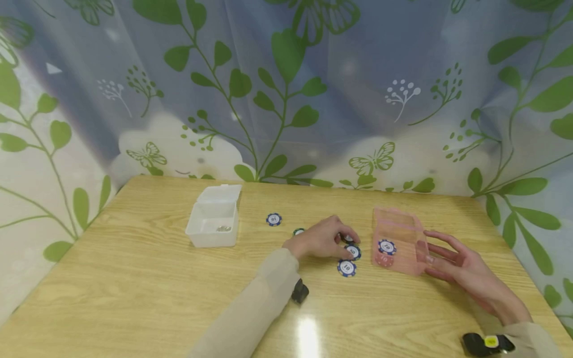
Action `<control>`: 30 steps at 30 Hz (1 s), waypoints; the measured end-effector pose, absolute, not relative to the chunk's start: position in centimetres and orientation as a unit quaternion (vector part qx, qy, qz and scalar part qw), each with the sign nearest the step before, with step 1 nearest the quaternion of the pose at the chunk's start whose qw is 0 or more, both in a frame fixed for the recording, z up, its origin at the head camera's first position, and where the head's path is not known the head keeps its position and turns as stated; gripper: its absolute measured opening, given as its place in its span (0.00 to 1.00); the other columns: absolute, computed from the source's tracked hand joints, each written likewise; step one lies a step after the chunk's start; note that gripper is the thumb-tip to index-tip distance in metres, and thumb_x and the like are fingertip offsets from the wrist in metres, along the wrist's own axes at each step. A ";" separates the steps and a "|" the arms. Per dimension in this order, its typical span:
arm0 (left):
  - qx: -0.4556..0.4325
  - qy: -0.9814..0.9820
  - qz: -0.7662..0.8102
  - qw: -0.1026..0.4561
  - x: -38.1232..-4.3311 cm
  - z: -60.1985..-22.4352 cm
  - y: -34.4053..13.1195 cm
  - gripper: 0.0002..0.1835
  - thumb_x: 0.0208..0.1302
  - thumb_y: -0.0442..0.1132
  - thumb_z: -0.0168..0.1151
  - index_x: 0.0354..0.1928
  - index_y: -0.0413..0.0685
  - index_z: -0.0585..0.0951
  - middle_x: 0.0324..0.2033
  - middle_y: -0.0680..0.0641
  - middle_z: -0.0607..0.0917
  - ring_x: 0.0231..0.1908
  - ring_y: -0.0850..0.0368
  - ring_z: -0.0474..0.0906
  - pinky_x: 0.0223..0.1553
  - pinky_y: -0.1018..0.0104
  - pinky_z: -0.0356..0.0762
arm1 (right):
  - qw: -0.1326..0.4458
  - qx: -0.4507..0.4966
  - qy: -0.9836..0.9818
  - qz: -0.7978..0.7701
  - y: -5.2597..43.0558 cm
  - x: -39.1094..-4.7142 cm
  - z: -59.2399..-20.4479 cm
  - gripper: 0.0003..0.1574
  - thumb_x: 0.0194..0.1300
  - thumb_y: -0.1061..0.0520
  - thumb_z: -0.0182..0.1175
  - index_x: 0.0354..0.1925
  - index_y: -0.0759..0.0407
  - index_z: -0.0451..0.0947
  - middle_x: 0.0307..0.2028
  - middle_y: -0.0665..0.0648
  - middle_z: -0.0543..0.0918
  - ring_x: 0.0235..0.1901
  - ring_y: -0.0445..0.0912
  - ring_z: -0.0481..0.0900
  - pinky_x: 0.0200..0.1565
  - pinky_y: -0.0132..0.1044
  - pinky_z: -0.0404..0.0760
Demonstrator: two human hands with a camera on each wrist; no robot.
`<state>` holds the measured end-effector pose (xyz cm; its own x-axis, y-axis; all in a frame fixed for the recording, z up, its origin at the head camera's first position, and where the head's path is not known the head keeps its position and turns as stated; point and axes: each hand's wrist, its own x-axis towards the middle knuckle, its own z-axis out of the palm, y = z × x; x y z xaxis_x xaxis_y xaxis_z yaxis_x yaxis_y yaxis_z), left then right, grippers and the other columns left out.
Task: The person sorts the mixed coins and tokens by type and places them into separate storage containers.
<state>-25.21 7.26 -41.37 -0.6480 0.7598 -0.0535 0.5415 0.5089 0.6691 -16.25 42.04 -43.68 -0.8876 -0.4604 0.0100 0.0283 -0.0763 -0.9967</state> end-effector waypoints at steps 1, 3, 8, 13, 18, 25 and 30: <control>0.385 0.854 0.306 0.171 -25.2 -41.3 7.3 0.18 0.64 0.43 0.73 0.56 0.53 0.86 0.47 0.54 0.87 0.39 0.67 0.74 0.44 0.80 0.72 | 0.170 -0.164 0.659 -0.714 42.0 -16.2 -43.7 0.38 0.78 0.75 0.40 0.76 0.46 0.59 0.63 0.39 0.80 0.57 0.40 0.85 0.52 0.36 0.86; 0.384 0.860 0.288 0.171 -25.1 -41.3 7.3 0.19 0.65 0.45 0.73 0.57 0.55 0.86 0.50 0.53 0.84 0.42 0.66 0.70 0.45 0.78 0.70 | 0.170 -0.164 0.660 -0.714 42.0 -16.2 -43.6 0.38 0.78 0.75 0.40 0.76 0.46 0.59 0.63 0.39 0.80 0.57 0.40 0.85 0.52 0.36 0.86; 0.364 0.879 0.250 0.180 -24.8 -41.0 7.4 0.20 0.65 0.49 0.72 0.59 0.61 0.85 0.53 0.53 0.76 0.48 0.64 0.64 0.49 0.74 0.69 | 0.171 -0.162 0.661 -0.712 42.1 -16.2 -43.6 0.38 0.78 0.75 0.40 0.76 0.46 0.59 0.63 0.39 0.80 0.57 0.40 0.85 0.52 0.36 0.86; 0.344 0.892 0.230 0.183 -24.5 -40.7 7.7 0.18 0.64 0.50 0.73 0.55 0.63 0.86 0.53 0.55 0.76 0.48 0.65 0.65 0.51 0.74 0.71 | 0.175 -0.168 0.655 -0.715 42.0 -16.2 -43.6 0.38 0.78 0.75 0.39 0.76 0.47 0.57 0.64 0.40 0.80 0.58 0.40 0.84 0.53 0.36 0.85; 0.328 0.898 0.226 0.187 -24.4 -40.5 7.9 0.14 0.61 0.51 0.75 0.48 0.64 0.86 0.53 0.56 0.74 0.47 0.65 0.66 0.50 0.74 0.72 | 0.177 -0.172 0.653 -0.716 42.0 -16.2 -43.6 0.38 0.78 0.75 0.39 0.77 0.47 0.57 0.64 0.40 0.80 0.58 0.40 0.84 0.53 0.36 0.85; 0.333 0.888 0.253 0.191 -24.5 -40.6 7.7 0.17 0.60 0.48 0.76 0.46 0.60 0.78 0.44 0.56 0.77 0.42 0.65 0.70 0.45 0.74 0.72 | 0.173 -0.168 0.658 -0.713 42.0 -16.2 -43.6 0.38 0.78 0.75 0.39 0.76 0.46 0.58 0.63 0.39 0.80 0.58 0.39 0.84 0.53 0.36 0.86; 0.340 0.879 0.272 0.197 -24.4 -40.7 7.5 0.18 0.61 0.46 0.76 0.47 0.60 0.76 0.36 0.57 0.77 0.35 0.64 0.71 0.39 0.73 0.71 | 0.174 -0.165 0.664 -0.708 42.1 -16.2 -43.6 0.38 0.78 0.75 0.40 0.76 0.46 0.58 0.63 0.38 0.80 0.58 0.39 0.84 0.52 0.35 0.86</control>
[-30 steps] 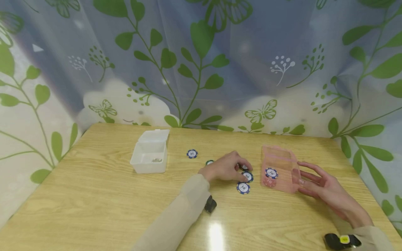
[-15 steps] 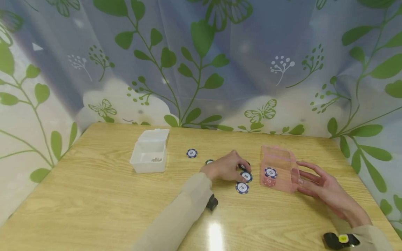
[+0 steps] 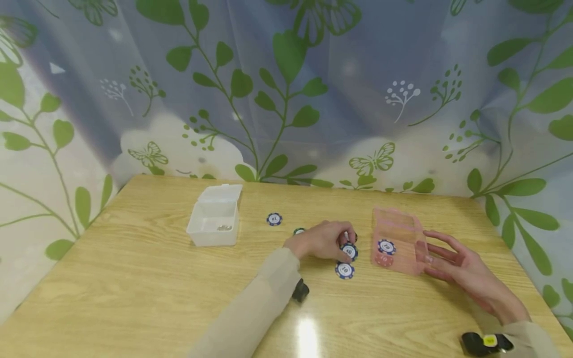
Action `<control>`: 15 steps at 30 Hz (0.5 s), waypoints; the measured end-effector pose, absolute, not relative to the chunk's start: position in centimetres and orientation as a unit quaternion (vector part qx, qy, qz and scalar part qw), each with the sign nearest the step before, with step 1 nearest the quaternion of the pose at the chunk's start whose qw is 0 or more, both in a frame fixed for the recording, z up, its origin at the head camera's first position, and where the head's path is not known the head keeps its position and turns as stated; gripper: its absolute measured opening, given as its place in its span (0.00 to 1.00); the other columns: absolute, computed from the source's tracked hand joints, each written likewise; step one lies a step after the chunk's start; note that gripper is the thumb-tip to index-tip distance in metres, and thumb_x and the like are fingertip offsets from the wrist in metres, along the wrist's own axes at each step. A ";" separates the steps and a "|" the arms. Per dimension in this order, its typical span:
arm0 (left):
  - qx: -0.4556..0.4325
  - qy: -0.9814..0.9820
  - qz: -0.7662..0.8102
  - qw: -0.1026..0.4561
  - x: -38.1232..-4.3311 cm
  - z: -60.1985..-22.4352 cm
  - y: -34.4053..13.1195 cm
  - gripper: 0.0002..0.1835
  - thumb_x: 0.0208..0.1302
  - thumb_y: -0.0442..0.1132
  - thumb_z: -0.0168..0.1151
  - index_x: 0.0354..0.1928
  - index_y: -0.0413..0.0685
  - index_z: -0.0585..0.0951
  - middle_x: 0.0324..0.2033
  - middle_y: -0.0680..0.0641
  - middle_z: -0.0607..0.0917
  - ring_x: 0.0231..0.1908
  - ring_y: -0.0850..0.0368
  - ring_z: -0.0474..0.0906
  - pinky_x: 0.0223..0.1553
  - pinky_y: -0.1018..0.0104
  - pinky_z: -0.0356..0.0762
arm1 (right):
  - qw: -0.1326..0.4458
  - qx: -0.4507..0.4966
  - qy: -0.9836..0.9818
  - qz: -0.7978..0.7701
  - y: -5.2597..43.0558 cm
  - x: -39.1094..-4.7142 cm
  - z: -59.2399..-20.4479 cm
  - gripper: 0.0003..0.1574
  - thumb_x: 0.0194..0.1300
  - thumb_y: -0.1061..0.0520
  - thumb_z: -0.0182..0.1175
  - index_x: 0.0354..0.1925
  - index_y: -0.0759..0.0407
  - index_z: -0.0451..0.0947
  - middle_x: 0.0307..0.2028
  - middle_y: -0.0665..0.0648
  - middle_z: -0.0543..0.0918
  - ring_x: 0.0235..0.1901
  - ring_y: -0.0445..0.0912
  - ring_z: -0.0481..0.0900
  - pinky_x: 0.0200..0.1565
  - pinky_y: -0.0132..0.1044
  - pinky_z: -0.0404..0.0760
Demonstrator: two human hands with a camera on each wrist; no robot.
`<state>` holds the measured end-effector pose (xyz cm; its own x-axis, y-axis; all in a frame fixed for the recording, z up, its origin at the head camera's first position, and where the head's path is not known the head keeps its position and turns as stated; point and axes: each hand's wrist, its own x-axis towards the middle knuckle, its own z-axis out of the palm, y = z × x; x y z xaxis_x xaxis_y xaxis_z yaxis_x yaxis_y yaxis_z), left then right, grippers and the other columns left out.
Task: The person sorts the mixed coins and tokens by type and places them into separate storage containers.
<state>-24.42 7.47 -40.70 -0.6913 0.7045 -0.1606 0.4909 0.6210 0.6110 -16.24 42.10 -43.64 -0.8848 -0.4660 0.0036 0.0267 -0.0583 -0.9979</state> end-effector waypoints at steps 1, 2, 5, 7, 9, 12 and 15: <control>0.343 0.877 0.273 0.198 -24.4 -40.7 7.4 0.18 0.61 0.46 0.76 0.49 0.60 0.77 0.36 0.57 0.77 0.35 0.64 0.71 0.39 0.73 0.71 | 0.173 -0.164 0.667 -0.706 42.1 -16.3 -43.6 0.38 0.78 0.74 0.40 0.76 0.46 0.57 0.63 0.38 0.80 0.58 0.39 0.84 0.52 0.35 0.86; 0.345 0.875 0.275 0.200 -24.4 -40.7 7.4 0.18 0.62 0.46 0.75 0.50 0.60 0.78 0.36 0.57 0.77 0.35 0.64 0.71 0.39 0.72 0.71 | 0.173 -0.161 0.670 -0.704 42.1 -16.3 -43.6 0.38 0.78 0.74 0.41 0.77 0.46 0.57 0.63 0.38 0.80 0.58 0.39 0.84 0.52 0.35 0.86; 0.349 0.870 0.278 0.212 -24.4 -40.6 7.2 0.19 0.63 0.45 0.74 0.55 0.62 0.81 0.38 0.58 0.79 0.38 0.65 0.73 0.41 0.72 0.73 | 0.170 -0.156 0.678 -0.698 42.2 -16.3 -43.7 0.37 0.78 0.74 0.41 0.77 0.47 0.56 0.63 0.37 0.80 0.57 0.38 0.84 0.52 0.35 0.86; 0.352 0.866 0.277 0.224 -24.4 -40.5 7.0 0.20 0.64 0.43 0.73 0.57 0.62 0.82 0.42 0.58 0.81 0.41 0.66 0.74 0.44 0.72 0.74 | 0.169 -0.155 0.679 -0.697 42.3 -16.3 -43.7 0.37 0.78 0.73 0.42 0.77 0.48 0.55 0.63 0.37 0.80 0.58 0.38 0.84 0.52 0.36 0.86; 0.353 0.863 0.273 0.236 -24.4 -40.4 6.9 0.23 0.62 0.41 0.73 0.59 0.63 0.82 0.46 0.59 0.81 0.44 0.67 0.75 0.47 0.72 0.75 | 0.169 -0.155 0.677 -0.699 42.3 -16.3 -43.7 0.38 0.78 0.73 0.42 0.78 0.49 0.54 0.63 0.38 0.80 0.58 0.39 0.84 0.53 0.36 0.86; 0.355 0.859 0.271 0.252 -24.4 -40.3 6.7 0.26 0.60 0.37 0.72 0.61 0.63 0.81 0.48 0.59 0.81 0.46 0.67 0.75 0.47 0.73 0.75 | 0.171 -0.157 0.672 -0.703 42.3 -16.3 -43.7 0.38 0.78 0.73 0.42 0.78 0.50 0.54 0.63 0.38 0.80 0.58 0.39 0.84 0.53 0.37 0.86; 0.353 0.853 0.281 0.261 -24.5 -40.2 6.6 0.27 0.60 0.35 0.71 0.62 0.62 0.81 0.45 0.58 0.81 0.42 0.65 0.75 0.44 0.73 0.74 | 0.171 -0.159 0.670 -0.705 42.3 -16.3 -43.8 0.38 0.78 0.74 0.41 0.78 0.49 0.55 0.63 0.39 0.80 0.58 0.39 0.84 0.53 0.37 0.86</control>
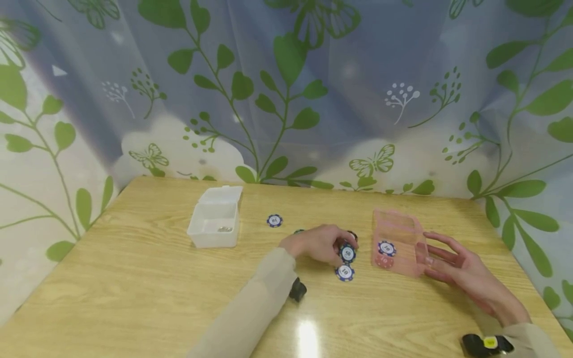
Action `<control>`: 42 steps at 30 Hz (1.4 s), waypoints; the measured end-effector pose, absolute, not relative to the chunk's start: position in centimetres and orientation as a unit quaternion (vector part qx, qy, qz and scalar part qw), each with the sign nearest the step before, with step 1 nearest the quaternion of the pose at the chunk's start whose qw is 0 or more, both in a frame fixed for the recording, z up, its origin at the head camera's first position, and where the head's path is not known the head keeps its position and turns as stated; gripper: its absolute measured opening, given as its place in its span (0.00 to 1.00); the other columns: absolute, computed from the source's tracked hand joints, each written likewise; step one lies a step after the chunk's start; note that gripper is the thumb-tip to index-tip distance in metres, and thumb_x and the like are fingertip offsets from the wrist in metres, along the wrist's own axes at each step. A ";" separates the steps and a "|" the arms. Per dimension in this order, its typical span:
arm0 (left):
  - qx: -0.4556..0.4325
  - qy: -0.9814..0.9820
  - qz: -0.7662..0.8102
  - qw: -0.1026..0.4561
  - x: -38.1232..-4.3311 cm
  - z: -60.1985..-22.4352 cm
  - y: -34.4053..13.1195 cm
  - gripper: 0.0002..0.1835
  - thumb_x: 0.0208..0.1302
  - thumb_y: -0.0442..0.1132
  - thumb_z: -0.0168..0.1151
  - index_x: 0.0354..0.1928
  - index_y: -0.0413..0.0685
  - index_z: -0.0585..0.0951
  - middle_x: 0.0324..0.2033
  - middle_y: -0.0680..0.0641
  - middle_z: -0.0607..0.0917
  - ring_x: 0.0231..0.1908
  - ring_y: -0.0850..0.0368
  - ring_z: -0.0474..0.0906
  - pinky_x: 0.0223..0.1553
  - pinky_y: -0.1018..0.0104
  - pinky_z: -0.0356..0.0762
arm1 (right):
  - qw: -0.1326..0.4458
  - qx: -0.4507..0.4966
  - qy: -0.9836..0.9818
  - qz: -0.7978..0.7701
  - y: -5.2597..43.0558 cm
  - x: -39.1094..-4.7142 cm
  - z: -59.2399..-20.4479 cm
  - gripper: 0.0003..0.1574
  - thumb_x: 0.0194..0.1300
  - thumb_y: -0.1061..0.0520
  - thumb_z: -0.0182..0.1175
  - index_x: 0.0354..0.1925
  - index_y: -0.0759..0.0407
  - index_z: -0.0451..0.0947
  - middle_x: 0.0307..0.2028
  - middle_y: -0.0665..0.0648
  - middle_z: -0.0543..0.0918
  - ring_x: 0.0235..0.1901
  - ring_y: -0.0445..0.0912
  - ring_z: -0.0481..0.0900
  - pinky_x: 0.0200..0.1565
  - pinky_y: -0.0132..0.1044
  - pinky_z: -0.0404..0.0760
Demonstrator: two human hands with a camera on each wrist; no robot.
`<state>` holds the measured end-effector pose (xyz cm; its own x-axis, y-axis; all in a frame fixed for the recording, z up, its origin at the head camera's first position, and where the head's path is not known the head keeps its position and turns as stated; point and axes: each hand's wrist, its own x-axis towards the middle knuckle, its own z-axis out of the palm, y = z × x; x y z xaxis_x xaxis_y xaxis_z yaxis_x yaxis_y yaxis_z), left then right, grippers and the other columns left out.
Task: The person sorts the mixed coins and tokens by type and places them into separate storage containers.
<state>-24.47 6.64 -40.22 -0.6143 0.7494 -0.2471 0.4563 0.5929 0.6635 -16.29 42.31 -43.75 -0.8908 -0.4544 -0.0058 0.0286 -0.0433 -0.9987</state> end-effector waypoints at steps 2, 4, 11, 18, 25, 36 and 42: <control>0.348 0.852 0.289 0.263 -24.5 -40.2 6.6 0.26 0.60 0.34 0.71 0.61 0.61 0.82 0.41 0.58 0.81 0.40 0.65 0.75 0.42 0.73 0.74 | 0.172 -0.161 0.670 -0.704 42.3 -16.3 -43.8 0.38 0.78 0.74 0.41 0.78 0.49 0.54 0.63 0.39 0.80 0.58 0.39 0.84 0.53 0.37 0.86; 0.345 0.851 0.297 0.262 -24.5 -40.2 6.5 0.25 0.61 0.33 0.71 0.60 0.59 0.82 0.39 0.58 0.81 0.38 0.65 0.75 0.40 0.74 0.73 | 0.172 -0.161 0.671 -0.703 42.3 -16.3 -43.8 0.38 0.78 0.74 0.41 0.78 0.49 0.54 0.63 0.39 0.80 0.58 0.39 0.84 0.53 0.37 0.86; 0.337 0.852 0.316 0.246 -24.6 -40.7 6.5 0.22 0.59 0.34 0.73 0.55 0.58 0.83 0.36 0.58 0.80 0.35 0.66 0.74 0.39 0.74 0.72 | 0.171 -0.161 0.674 -0.701 42.4 -16.4 -43.9 0.37 0.79 0.73 0.41 0.78 0.49 0.55 0.63 0.39 0.80 0.58 0.39 0.84 0.53 0.37 0.86; 0.340 0.854 0.320 0.230 -24.8 -40.8 6.4 0.21 0.57 0.35 0.75 0.50 0.60 0.80 0.37 0.57 0.78 0.36 0.65 0.72 0.39 0.75 0.72 | 0.174 -0.163 0.676 -0.698 42.3 -16.4 -43.9 0.37 0.79 0.72 0.41 0.79 0.50 0.53 0.63 0.39 0.80 0.58 0.39 0.84 0.53 0.37 0.86; 0.340 0.842 0.357 0.220 -24.8 -41.1 6.2 0.20 0.57 0.35 0.75 0.48 0.59 0.79 0.37 0.56 0.78 0.35 0.65 0.74 0.38 0.75 0.73 | 0.176 -0.173 0.668 -0.702 42.3 -16.3 -43.8 0.37 0.79 0.73 0.40 0.78 0.50 0.54 0.64 0.39 0.80 0.59 0.40 0.84 0.54 0.37 0.85; 0.329 0.811 0.445 0.189 -24.6 -41.0 6.1 0.22 0.58 0.34 0.73 0.52 0.58 0.77 0.39 0.54 0.77 0.32 0.65 0.76 0.37 0.76 0.76 | 0.185 -0.171 0.660 -0.707 42.4 -16.2 -43.9 0.38 0.79 0.73 0.39 0.79 0.49 0.53 0.64 0.39 0.79 0.59 0.41 0.84 0.54 0.37 0.85; 0.325 0.805 0.469 0.163 -24.5 -40.7 6.7 0.22 0.59 0.37 0.74 0.53 0.61 0.77 0.39 0.55 0.76 0.32 0.66 0.76 0.36 0.75 0.77 | 0.182 -0.158 0.673 -0.699 42.3 -16.3 -43.7 0.38 0.79 0.72 0.41 0.79 0.49 0.52 0.64 0.38 0.79 0.58 0.40 0.84 0.54 0.38 0.85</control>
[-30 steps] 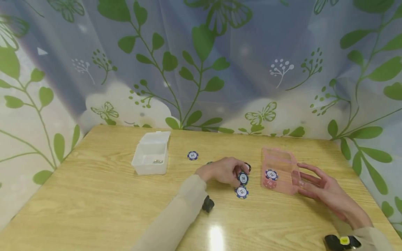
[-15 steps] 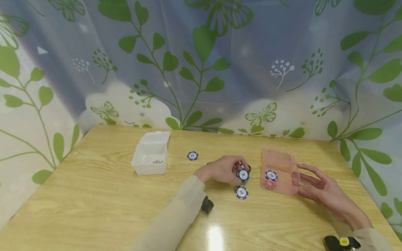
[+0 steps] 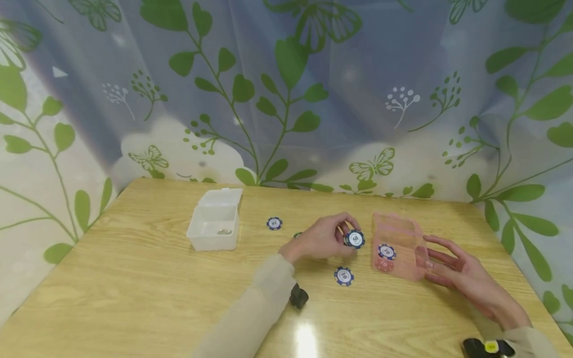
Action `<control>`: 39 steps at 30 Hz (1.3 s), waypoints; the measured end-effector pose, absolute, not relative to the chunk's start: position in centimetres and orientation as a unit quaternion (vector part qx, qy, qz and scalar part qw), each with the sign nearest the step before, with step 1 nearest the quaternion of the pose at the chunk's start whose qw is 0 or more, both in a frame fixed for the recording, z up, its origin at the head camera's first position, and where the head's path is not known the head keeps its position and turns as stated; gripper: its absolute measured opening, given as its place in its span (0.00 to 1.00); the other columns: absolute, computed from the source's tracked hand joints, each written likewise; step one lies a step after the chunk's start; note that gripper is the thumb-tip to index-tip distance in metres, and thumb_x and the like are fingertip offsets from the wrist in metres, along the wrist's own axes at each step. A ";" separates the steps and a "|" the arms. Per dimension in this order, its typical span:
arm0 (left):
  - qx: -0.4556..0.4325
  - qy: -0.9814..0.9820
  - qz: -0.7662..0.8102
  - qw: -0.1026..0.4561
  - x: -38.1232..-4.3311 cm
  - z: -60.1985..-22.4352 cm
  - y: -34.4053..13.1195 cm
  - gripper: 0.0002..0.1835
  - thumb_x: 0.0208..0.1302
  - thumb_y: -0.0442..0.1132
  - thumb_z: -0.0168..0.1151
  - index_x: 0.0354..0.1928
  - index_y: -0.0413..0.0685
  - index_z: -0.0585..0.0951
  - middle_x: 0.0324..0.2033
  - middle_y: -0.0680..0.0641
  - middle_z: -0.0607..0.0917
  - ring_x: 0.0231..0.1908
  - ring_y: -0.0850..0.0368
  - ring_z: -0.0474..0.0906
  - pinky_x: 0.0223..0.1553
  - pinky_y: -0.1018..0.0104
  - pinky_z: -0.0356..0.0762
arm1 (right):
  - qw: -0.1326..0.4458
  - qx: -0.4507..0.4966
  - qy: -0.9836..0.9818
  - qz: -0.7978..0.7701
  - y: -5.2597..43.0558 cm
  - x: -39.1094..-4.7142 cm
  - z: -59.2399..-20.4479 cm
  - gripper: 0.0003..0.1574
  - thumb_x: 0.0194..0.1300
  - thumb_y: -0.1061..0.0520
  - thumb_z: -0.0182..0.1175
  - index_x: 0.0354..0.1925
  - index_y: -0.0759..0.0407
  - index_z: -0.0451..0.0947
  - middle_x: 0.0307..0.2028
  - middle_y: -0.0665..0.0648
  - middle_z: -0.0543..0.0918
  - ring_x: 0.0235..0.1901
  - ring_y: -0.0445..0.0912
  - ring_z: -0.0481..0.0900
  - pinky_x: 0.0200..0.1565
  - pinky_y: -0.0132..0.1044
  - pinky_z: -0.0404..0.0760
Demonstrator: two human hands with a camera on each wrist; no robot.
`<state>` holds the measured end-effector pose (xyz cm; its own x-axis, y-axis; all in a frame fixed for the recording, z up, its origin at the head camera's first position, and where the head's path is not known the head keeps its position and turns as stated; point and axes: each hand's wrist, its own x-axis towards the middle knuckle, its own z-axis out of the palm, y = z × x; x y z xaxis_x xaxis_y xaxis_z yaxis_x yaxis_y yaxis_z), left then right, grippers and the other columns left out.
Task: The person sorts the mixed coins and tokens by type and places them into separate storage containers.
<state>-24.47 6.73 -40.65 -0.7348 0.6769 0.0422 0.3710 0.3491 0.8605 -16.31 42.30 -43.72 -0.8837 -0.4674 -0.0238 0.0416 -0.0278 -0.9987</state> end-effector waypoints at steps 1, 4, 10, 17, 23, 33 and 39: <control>0.324 0.804 0.472 0.159 -24.4 -40.6 6.9 0.22 0.59 0.38 0.74 0.53 0.61 0.77 0.39 0.56 0.76 0.33 0.66 0.76 0.36 0.74 0.77 | 0.180 -0.155 0.675 -0.698 42.3 -16.3 -43.7 0.38 0.79 0.72 0.41 0.79 0.48 0.53 0.63 0.37 0.79 0.58 0.40 0.84 0.53 0.38 0.86; 0.321 0.797 0.487 0.152 -24.3 -40.4 7.4 0.22 0.59 0.38 0.75 0.53 0.59 0.77 0.38 0.55 0.77 0.32 0.67 0.77 0.34 0.75 0.78 | 0.173 -0.142 0.685 -0.694 42.3 -16.3 -43.6 0.37 0.79 0.72 0.42 0.77 0.45 0.56 0.62 0.36 0.80 0.57 0.38 0.85 0.52 0.37 0.86; 0.332 0.790 0.496 0.142 -23.8 -40.3 8.4 0.22 0.60 0.39 0.75 0.53 0.56 0.76 0.36 0.53 0.78 0.28 0.66 0.77 0.33 0.76 0.77 | 0.177 -0.146 0.675 -0.702 42.4 -16.4 -43.7 0.37 0.79 0.72 0.41 0.76 0.44 0.58 0.62 0.37 0.81 0.57 0.39 0.85 0.52 0.37 0.86; 0.339 0.789 0.491 0.147 -23.4 -40.0 10.2 0.24 0.60 0.43 0.75 0.54 0.61 0.75 0.36 0.56 0.76 0.27 0.66 0.76 0.33 0.75 0.77 | 0.181 -0.159 0.667 -0.705 42.6 -16.5 -43.8 0.37 0.79 0.73 0.40 0.78 0.48 0.54 0.63 0.38 0.80 0.58 0.40 0.84 0.53 0.38 0.86; 0.343 0.799 0.473 0.142 -23.2 -39.7 11.5 0.24 0.59 0.45 0.77 0.53 0.62 0.75 0.35 0.58 0.78 0.30 0.67 0.76 0.35 0.77 0.76 | 0.182 -0.167 0.666 -0.704 42.6 -16.5 -43.8 0.37 0.79 0.73 0.40 0.78 0.48 0.54 0.63 0.39 0.80 0.59 0.40 0.84 0.53 0.37 0.86; 0.339 0.812 0.456 0.136 -23.5 -39.4 12.6 0.23 0.59 0.45 0.77 0.52 0.62 0.76 0.34 0.59 0.78 0.30 0.68 0.77 0.36 0.78 0.76 | 0.190 -0.183 0.657 -0.706 42.6 -16.6 -43.8 0.38 0.79 0.73 0.39 0.79 0.51 0.51 0.65 0.40 0.79 0.60 0.41 0.83 0.55 0.38 0.85; 0.333 0.808 0.462 0.150 -23.6 -39.5 13.0 0.22 0.59 0.44 0.77 0.52 0.61 0.76 0.33 0.58 0.78 0.28 0.66 0.78 0.34 0.78 0.76 | 0.187 -0.178 0.662 -0.703 42.6 -16.5 -43.9 0.38 0.79 0.73 0.39 0.79 0.51 0.51 0.65 0.40 0.79 0.60 0.40 0.83 0.55 0.37 0.85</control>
<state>-23.56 13.00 -39.54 -0.7323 0.6779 0.0649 0.3999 0.3510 0.8467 -16.51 42.56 -43.86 -0.8667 -0.4989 0.0034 0.0266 -0.0531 -0.9982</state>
